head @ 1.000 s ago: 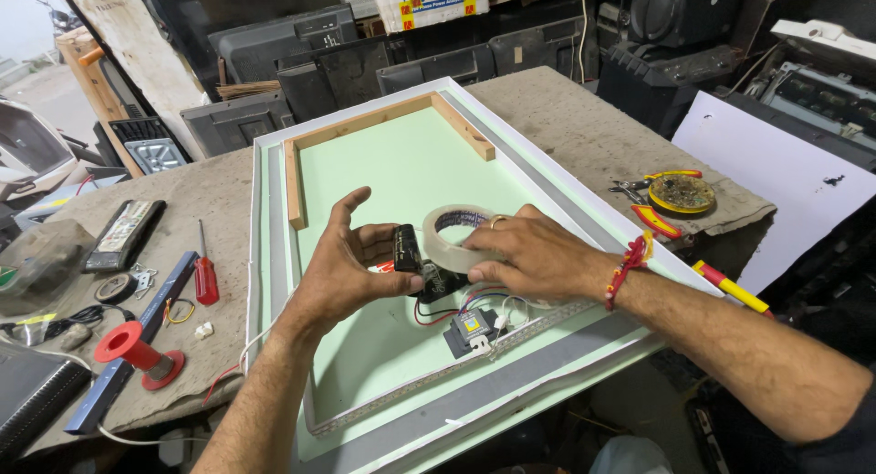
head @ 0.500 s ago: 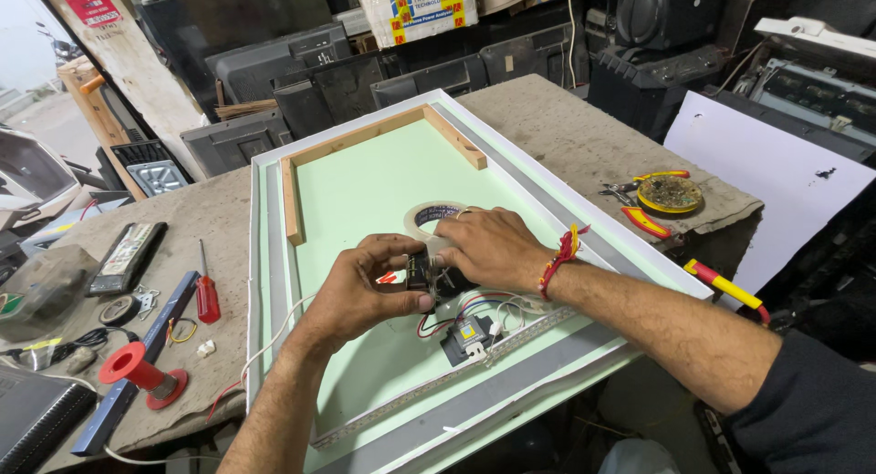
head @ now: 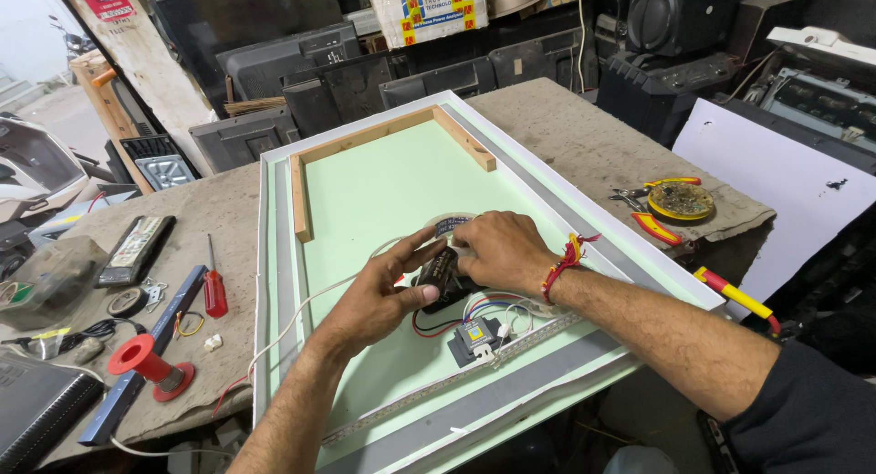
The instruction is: The person secures a small black electronic component inside a rectangular frame with an LED strip. They use clear adhesive tape to wrap and fix the component in place, then use pliers to cut the tape. The frame is held and adjusted during the process.
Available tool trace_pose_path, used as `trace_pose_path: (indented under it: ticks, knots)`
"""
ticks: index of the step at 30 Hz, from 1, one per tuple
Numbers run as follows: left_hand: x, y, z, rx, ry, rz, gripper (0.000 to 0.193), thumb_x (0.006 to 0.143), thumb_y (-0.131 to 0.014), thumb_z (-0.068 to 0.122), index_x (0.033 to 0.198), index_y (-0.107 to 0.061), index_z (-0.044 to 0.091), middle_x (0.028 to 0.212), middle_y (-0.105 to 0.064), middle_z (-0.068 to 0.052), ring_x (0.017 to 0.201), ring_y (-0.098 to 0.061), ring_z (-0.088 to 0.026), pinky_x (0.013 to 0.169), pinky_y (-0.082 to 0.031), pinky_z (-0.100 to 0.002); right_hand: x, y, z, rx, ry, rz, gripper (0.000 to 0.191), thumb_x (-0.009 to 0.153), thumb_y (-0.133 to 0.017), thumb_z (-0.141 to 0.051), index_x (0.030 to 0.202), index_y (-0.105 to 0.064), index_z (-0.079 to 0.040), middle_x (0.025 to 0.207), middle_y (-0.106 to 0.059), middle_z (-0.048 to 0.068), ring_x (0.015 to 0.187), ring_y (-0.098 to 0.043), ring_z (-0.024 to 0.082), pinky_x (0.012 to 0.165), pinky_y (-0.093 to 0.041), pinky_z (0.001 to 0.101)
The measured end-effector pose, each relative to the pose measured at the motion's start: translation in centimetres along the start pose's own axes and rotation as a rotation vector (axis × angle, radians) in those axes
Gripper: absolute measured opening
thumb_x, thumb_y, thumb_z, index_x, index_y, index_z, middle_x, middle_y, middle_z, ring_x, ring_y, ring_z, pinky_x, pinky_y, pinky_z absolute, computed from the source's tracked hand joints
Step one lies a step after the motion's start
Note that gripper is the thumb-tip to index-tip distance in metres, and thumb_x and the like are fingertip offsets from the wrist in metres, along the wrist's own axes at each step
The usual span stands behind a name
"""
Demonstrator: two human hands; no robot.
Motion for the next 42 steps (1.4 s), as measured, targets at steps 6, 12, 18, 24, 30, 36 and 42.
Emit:
trace_pose_path:
  ticks: [6, 12, 18, 24, 30, 36, 42]
  knots:
    - [0.1, -0.4, 0.3, 0.007, -0.014, -0.027, 0.088, 0.076, -0.077, 0.001, 0.154, -0.037, 0.014, 0.151, -0.056, -0.010, 0.142, -0.051, -0.022, 0.107, -0.049, -0.040, 0.2, -0.3, 1.2, -0.040, 0.028, 0.004, 0.035, 0.068, -0.085, -0.036, 0.090, -0.077, -0.010, 0.090, -0.075, 0.009, 0.099, -0.068, 0.029, 0.078, -0.053, 0.0469]
    - [-0.2, -0.6, 1.0, 0.078, 0.006, 0.028, 0.106, 0.068, -0.084, 0.001, 0.157, -0.027, 0.013, 0.143, -0.059, -0.013, 0.126, -0.064, -0.028, 0.092, -0.059, -0.035, 2.3, -5.0, 4.1, 0.364, -0.016, -0.375, 0.044, 0.071, -0.080, -0.029, 0.111, -0.077, -0.010, 0.105, -0.079, 0.009, 0.093, -0.072, 0.018, 0.084, -0.055, 0.0327]
    - [-0.7, -0.7, 2.9, 0.149, -0.016, 0.066, 0.115, 0.063, -0.089, 0.005, 0.158, -0.025, 0.012, 0.133, -0.064, -0.015, 0.114, -0.071, -0.025, 0.087, -0.062, -0.035, 3.7, -5.3, 7.2, 0.743, -0.488, -0.477, 0.037, 0.090, -0.060, -0.028, 0.106, -0.079, -0.001, 0.083, -0.081, 0.010, 0.050, -0.042, 0.012, 0.044, -0.031, 0.0292]
    - [-0.2, -1.4, 2.9, 0.144, -0.068, 0.005, 0.108, 0.065, -0.089, 0.006, 0.156, -0.031, 0.013, 0.132, -0.066, -0.015, 0.114, -0.072, -0.025, 0.091, -0.059, -0.032, 6.8, -7.2, 3.2, 0.551, -0.351, -0.425, 0.024, 0.087, -0.065, -0.016, 0.081, -0.073, 0.007, 0.056, -0.058, 0.006, 0.040, -0.046, 0.013, 0.038, -0.030, 0.0340]
    - [-0.4, 0.6, 2.7, 0.125, -0.216, 0.102, 0.101, 0.065, -0.091, 0.004, 0.152, -0.039, 0.009, 0.124, -0.062, -0.013, 0.116, -0.068, -0.027, 0.092, -0.058, -0.034, 7.8, -5.8, 2.9, 0.865, -0.374, -0.181, 0.038, 0.088, -0.077, -0.034, 0.077, -0.071, 0.002, 0.055, -0.048, 0.000, 0.043, -0.040, 0.010, 0.039, -0.027, 0.0300]
    - [0.6, 3.9, -2.8, -0.002, 0.099, 0.377, 0.080, 0.065, -0.092, 0.004, 0.132, -0.050, -0.003, 0.115, -0.061, -0.013, 0.099, -0.071, -0.021, 0.076, -0.066, -0.030, 6.5, -4.3, 4.0, 1.201, -0.498, -0.024, 0.027, 0.092, -0.070, -0.031, 0.091, -0.072, -0.005, 0.073, -0.066, -0.001, 0.057, -0.055, 0.005, 0.047, -0.042, 0.0207]
    - [1.1, 3.5, -5.2, -0.192, 0.169, 0.330, 0.056, 0.079, -0.083, 0.015, 0.122, -0.060, -0.012, 0.091, -0.075, -0.015, 0.074, -0.071, -0.017, 0.061, -0.059, -0.029, 5.6, -4.7, 3.7, 1.342, -0.474, -0.058, 0.027, 0.096, -0.065, -0.030, 0.097, -0.070, -0.004, 0.077, -0.068, 0.001, 0.059, -0.055, 0.005, 0.053, -0.045, 0.0202]
Point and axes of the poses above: each hand's wrist, its own x-axis towards the middle knuckle, its own y-axis out of the back of the hand, z = x × y, the point moved 10 cm from there along x, towards the middle knuckle
